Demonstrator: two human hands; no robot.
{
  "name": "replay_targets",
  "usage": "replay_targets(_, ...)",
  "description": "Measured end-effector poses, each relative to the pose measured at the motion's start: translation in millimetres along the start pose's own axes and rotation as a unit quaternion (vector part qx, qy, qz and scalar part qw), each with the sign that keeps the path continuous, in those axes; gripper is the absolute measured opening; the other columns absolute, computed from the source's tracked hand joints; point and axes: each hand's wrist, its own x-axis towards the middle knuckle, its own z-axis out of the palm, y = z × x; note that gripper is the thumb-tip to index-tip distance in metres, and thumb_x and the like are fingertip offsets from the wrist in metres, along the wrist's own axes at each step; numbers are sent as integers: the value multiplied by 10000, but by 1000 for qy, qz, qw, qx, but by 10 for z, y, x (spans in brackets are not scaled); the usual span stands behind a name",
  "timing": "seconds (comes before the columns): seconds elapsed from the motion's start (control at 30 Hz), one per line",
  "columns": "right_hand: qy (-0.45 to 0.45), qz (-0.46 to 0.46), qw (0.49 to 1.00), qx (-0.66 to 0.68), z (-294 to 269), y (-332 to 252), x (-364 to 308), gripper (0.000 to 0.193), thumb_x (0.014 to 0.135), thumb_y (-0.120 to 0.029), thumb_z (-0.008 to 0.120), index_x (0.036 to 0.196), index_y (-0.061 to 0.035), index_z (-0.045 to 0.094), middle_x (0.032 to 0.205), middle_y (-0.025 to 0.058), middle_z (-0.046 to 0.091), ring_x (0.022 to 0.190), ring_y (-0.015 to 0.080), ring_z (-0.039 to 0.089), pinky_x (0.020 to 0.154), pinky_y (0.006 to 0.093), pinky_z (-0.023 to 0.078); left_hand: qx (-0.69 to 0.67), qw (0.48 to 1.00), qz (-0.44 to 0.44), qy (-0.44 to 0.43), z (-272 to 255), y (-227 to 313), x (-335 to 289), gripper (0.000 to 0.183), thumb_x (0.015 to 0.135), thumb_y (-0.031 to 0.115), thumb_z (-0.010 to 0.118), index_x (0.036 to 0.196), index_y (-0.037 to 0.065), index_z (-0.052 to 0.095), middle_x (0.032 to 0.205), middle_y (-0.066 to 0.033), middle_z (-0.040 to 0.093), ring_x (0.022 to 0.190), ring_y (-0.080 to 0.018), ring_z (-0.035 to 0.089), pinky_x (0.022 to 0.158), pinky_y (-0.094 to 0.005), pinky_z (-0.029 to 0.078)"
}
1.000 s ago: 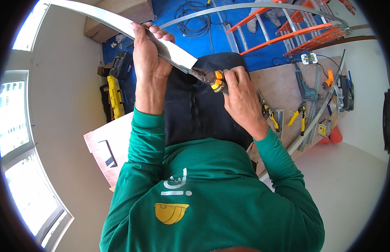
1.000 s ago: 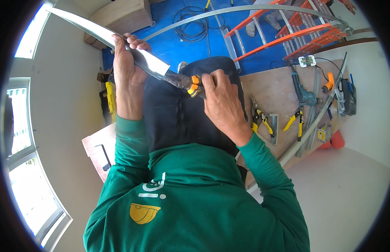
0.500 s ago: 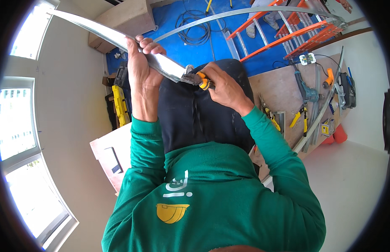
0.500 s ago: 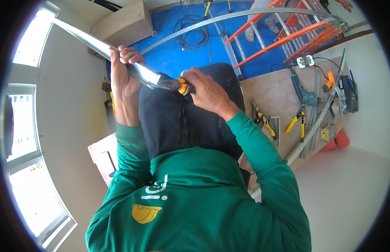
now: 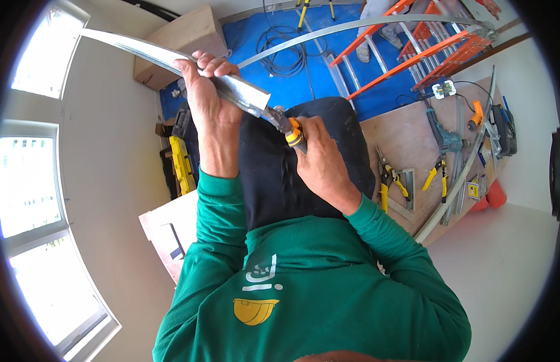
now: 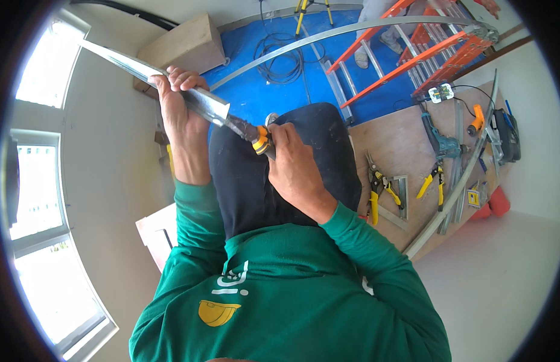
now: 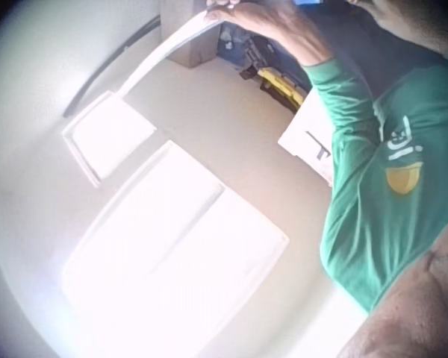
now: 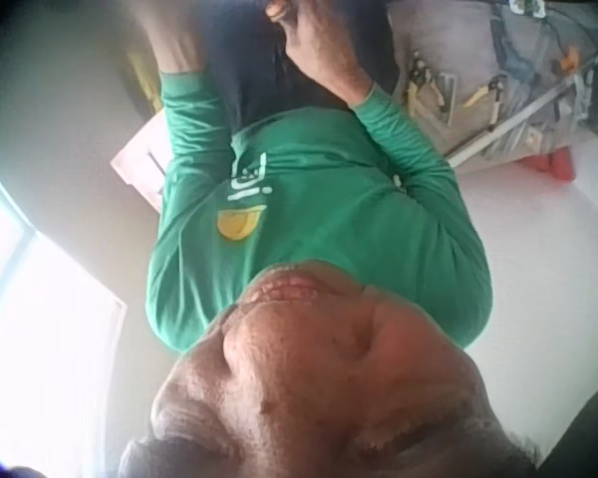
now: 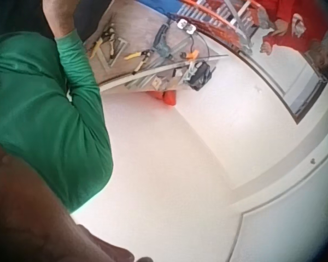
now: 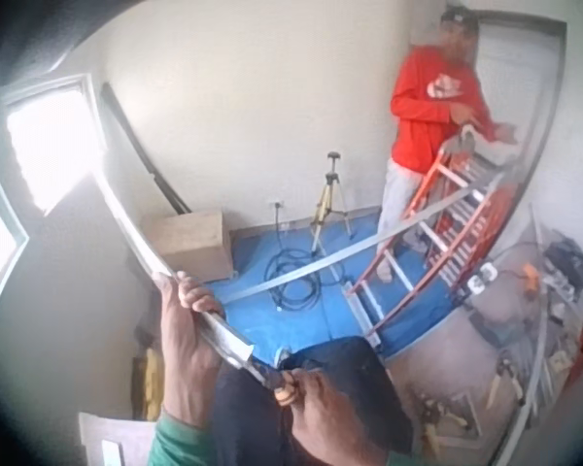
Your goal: The person sits on the floor and uses yellow-handled tin snips to cut a long silver metal strip into shorter pieces. They repeatedly position the strip on their lap, cut it, and set the cut pieces aside on the floor.
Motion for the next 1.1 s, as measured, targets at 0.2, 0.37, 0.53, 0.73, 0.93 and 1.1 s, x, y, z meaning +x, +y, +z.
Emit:
replay_targets(0.2,133,9,991,-11,-124,6,338,319,922,-11,748,1165,16,543,1139,252,590,1028,486,645,853,549,544,-49,998,-9,-25,535,-346,409,510,1078,573,577,967,77,539,755,3,481,678,-144,513,696,-292,565)
replay_targets(0.37,153,-8,982,111,-129,24,622,250,1036,-96,726,1211,11,585,1009,250,680,943,496,683,812,507,549,-45,998,0,-38,830,-439,552,567,1080,618,564,897,83,531,749,-4,508,657,-145,522,668,-288,566)
replay_targets(0.53,-26,-57,931,360,-55,121,930,242,1100,-199,708,1225,-14,615,952,94,680,824,256,670,747,375,536,-89,993,-33,-64,916,-276,595,570,1105,613,527,899,82,532,712,3,499,637,-141,530,659,-282,561)
replay_targets(0.73,-134,-43,873,467,-60,-22,951,245,1107,-228,715,1200,-27,612,953,28,626,825,158,611,756,322,520,-119,989,-30,-77,961,-101,519,532,1109,568,555,913,74,540,736,-1,537,640,-148,557,651,-282,572)
replay_targets(0.93,134,-116,972,153,-185,-235,836,263,1042,-95,707,1250,7,583,1070,205,614,1008,417,621,872,469,548,-95,994,0,-59,1068,-117,528,591,1054,660,549,915,86,553,752,22,511,659,-113,539,645,-247,583)
replay_targets(1.1,223,-99,968,59,-216,-230,933,294,1000,1,670,1267,36,553,1150,267,611,1087,508,632,916,551,532,-107,992,-9,-70,1151,-260,511,584,1068,654,534,921,89,556,760,20,511,664,-117,540,653,-242,585)
